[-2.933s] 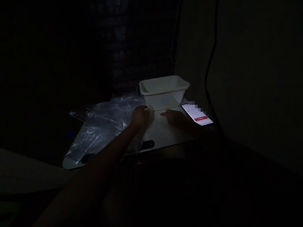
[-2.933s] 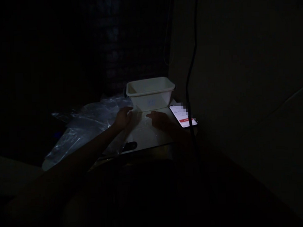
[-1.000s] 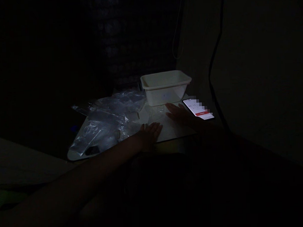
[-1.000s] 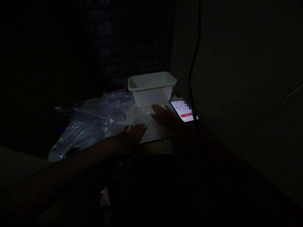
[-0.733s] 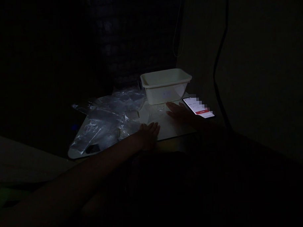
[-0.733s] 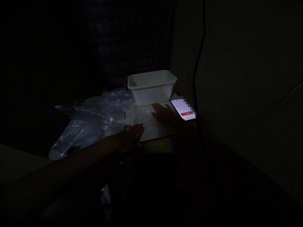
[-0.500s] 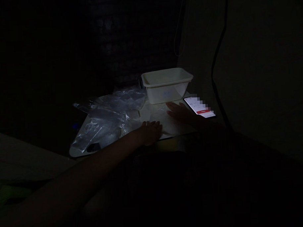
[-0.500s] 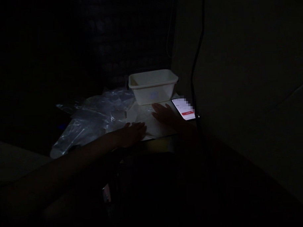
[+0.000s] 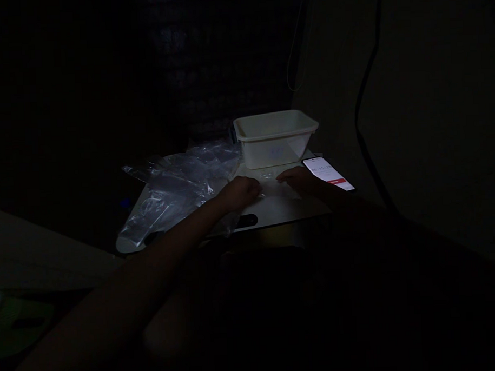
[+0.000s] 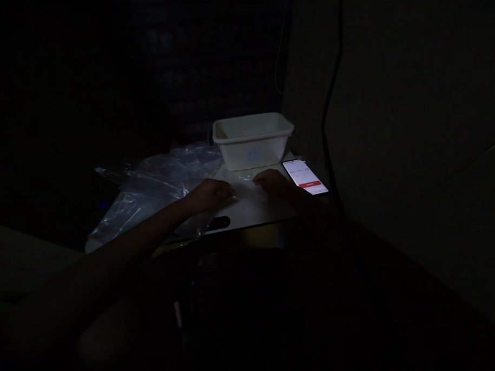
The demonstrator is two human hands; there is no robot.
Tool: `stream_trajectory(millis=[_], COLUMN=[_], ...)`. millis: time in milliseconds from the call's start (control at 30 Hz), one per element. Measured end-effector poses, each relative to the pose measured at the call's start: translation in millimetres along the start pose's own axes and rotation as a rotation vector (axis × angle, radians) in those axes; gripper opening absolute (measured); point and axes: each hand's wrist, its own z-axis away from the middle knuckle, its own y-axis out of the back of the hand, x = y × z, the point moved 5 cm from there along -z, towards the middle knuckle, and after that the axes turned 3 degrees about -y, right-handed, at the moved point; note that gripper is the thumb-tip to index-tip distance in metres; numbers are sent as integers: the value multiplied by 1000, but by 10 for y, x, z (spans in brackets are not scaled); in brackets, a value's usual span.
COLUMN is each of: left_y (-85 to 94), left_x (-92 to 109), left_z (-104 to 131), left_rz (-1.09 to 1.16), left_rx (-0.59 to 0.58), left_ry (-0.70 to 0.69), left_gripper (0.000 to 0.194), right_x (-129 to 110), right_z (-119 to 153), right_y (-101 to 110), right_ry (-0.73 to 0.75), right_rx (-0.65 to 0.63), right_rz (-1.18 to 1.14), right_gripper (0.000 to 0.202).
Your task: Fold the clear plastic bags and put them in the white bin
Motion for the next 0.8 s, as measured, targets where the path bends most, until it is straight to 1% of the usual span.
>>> stream_trajectory(millis=[133, 267, 333, 367, 433, 500, 600, 700, 800], left_y=[58, 71, 74, 77, 88, 100, 112, 124, 138], left_x=[-111, -155, -180, -196, -233, -263, -283, -283, -279], left_z=[-27, -45, -47, -46, -42, -40, -44, -47, -39], left_rz=[82, 106, 110, 109, 102, 103, 114, 127, 173], left_rx=[131, 206, 234, 247, 276, 301, 322, 342, 372], left_ry=[49, 54, 56, 61, 76, 89, 103, 125, 150], left_gripper=[26, 26, 26, 27, 27, 28, 30, 31, 32], right_x=[-1, 82, 117, 122, 127, 140, 145, 139, 163], right_z=[41, 84, 106, 117, 141, 158, 155, 124, 100], right_y=[78, 76, 52, 41, 32, 33, 19, -29, -89], right_ry=[-31, -171, -156, -116, -36, -17, -63, -141, -255], right_rx=[8, -26, -55, -74, -102, -103, -105, -118, -116], right_rz=[-204, -476, -597, -638, -697, -734, -822, -899, -885], right_gripper=[31, 30, 29, 29, 23, 19, 14, 26, 22])
